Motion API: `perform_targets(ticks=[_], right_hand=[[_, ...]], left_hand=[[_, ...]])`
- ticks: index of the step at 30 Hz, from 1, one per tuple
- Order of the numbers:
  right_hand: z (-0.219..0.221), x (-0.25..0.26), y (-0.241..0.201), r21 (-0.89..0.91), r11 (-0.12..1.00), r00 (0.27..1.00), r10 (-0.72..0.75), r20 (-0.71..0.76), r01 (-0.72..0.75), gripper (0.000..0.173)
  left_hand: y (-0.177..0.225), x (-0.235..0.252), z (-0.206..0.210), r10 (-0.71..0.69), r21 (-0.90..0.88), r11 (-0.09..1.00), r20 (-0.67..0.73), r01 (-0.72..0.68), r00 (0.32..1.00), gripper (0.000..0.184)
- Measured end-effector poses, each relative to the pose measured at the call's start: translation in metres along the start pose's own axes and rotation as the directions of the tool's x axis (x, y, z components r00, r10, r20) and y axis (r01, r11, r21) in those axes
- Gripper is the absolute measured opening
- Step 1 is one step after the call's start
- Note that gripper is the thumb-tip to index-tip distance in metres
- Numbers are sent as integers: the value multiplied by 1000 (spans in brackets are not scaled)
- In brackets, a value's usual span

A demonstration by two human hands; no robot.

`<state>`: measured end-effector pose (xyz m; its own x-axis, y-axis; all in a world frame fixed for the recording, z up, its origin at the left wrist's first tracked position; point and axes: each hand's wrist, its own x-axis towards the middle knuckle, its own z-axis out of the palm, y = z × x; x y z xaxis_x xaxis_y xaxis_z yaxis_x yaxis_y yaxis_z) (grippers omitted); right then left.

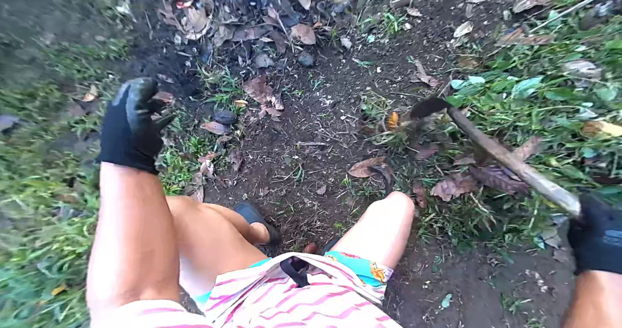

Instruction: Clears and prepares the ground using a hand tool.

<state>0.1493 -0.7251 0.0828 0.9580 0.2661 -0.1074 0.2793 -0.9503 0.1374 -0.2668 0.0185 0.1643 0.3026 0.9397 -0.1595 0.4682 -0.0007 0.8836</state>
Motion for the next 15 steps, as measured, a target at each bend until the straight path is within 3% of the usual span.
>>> perform_targets(ticks=[2,4,6,8,10,12,15], right_hand=[[23,-8,-21,63,998,999,-21,-39,23,49],[35,-12,-58,182,982,999,-46,23,41,54],[27,-14,-107,290,954,984,-116,134,73,55],[27,-7,-158,318,929,942,-264,206,191,52],[39,4,-218,335,888,860,-417,295,315,53],[60,9,-284,357,848,743,-521,420,393,54],[112,2,-347,339,803,588,-592,551,490,51]], left_hand=[[33,-9,21,101,20,995,59,-102,993,50],[75,-23,41,221,45,972,139,-229,965,50],[108,-29,61,381,37,917,215,-398,899,49],[131,-31,84,552,2,820,261,-572,792,44],[143,-25,112,649,140,682,337,-718,682,39],[147,-15,149,653,329,533,427,-780,626,41],[134,-1,203,685,288,420,522,-861,509,33]])
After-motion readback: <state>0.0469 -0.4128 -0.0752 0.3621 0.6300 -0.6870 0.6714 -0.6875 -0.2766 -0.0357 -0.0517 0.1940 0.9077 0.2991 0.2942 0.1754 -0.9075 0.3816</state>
